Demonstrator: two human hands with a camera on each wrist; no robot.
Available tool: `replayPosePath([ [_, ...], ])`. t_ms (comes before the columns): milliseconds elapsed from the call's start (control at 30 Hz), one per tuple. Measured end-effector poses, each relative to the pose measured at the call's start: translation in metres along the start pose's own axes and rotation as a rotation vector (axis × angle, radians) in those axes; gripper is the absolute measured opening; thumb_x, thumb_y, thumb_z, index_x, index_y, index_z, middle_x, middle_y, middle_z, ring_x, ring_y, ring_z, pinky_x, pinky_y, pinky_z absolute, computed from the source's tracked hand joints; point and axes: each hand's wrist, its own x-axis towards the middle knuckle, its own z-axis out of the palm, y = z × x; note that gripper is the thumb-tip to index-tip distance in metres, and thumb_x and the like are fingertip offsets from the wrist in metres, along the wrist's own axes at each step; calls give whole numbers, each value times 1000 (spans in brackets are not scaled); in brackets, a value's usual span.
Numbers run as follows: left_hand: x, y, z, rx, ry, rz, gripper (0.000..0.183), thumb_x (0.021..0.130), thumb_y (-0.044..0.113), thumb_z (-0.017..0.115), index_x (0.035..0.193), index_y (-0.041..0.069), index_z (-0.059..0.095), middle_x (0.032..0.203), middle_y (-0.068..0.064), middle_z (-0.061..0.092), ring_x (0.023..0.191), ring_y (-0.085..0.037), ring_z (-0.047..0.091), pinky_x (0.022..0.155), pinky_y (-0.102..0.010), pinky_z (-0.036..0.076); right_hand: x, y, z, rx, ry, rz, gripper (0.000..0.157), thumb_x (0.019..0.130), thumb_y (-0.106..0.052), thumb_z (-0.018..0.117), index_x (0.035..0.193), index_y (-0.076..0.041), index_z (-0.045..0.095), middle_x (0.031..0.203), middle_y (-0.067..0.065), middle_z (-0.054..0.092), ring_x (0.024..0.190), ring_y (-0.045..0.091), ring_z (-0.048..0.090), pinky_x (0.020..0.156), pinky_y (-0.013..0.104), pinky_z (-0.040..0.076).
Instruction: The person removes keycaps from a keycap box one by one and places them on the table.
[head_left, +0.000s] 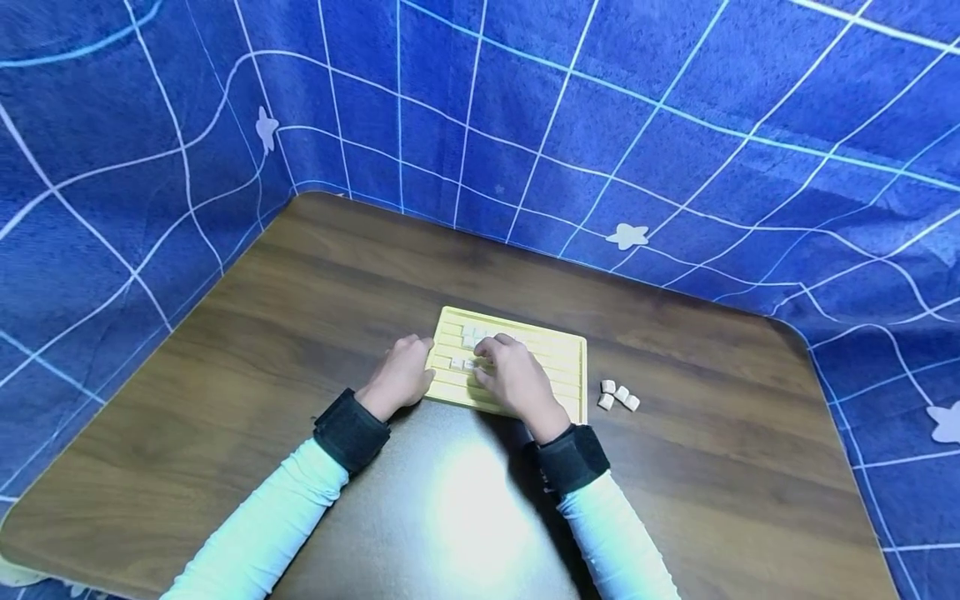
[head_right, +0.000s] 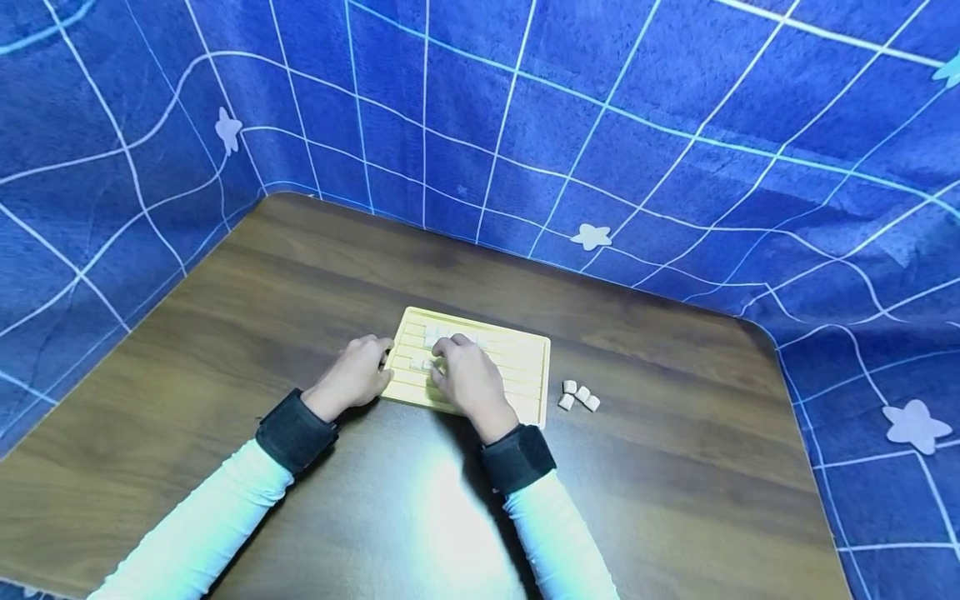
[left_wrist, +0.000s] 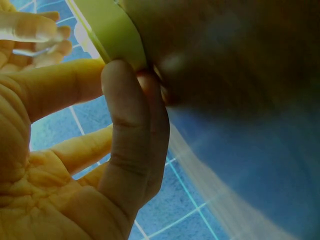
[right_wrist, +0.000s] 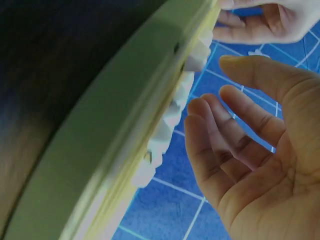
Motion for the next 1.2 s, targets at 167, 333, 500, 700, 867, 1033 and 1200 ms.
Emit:
replayPosePath([
  [167, -3, 0, 0, -4, 22, 19, 47, 86, 8, 61, 129, -8, 50, 133, -35, 47, 119, -47, 45, 99, -60, 42, 4, -5, 11, -20, 23, -30, 20, 77, -13, 73, 94, -5, 68, 90, 9, 66, 79, 18, 64, 68, 34, 59],
  [333, -4, 0, 3, -1, 46, 17, 46, 85, 8, 62, 127, -7, 53, 131, -35, 50, 114, -48, 49, 96, -59, 45, 6, -6, 19, -32, 28, -58, 17, 76, -10, 72, 91, -4, 69, 86, 8, 66, 75, 17, 63, 65, 32, 59],
  [500, -4, -1, 3, 7, 54, 25, 46, 84, 8, 62, 126, -7, 53, 130, -35, 51, 114, -48, 50, 96, -59, 45, 8, -7, 22, -52, 21, -63, 10, 75, -5, 70, 86, -5, 70, 83, 7, 68, 74, 16, 63, 65, 32, 59],
  [700, -3, -1, 2, 14, 64, 42, 45, 84, 8, 62, 125, -8, 54, 126, -34, 53, 111, -47, 51, 94, -60, 46, 10, -5, 20, -61, 27, -85, 12, 75, 2, 64, 80, -7, 70, 80, 6, 70, 76, 15, 64, 66, 31, 58],
  [867, -3, 0, 1, 23, 67, 53, 43, 84, 8, 62, 123, -7, 55, 122, -33, 56, 108, -46, 53, 91, -59, 48, 11, -4, 20, -55, 17, -83, 13, 75, 3, 63, 81, -7, 70, 80, 6, 70, 76, 16, 64, 67, 31, 58],
  [1033, -3, 0, 1, 11, 58, 39, 44, 84, 8, 62, 125, -7, 54, 125, -33, 54, 109, -48, 53, 92, -60, 47, 11, -5, 19, -46, 20, -83, 13, 76, 4, 63, 82, -6, 70, 80, 7, 70, 75, 16, 64, 66, 31, 58],
  [1200, -2, 0, 1, 9, 60, 44, 45, 84, 8, 63, 125, -8, 54, 126, -34, 54, 111, -47, 51, 94, -60, 46, 11, -5, 19, -54, 15, -79, 12, 77, 2, 63, 83, -7, 70, 80, 6, 70, 75, 15, 64, 65, 31, 58],
])
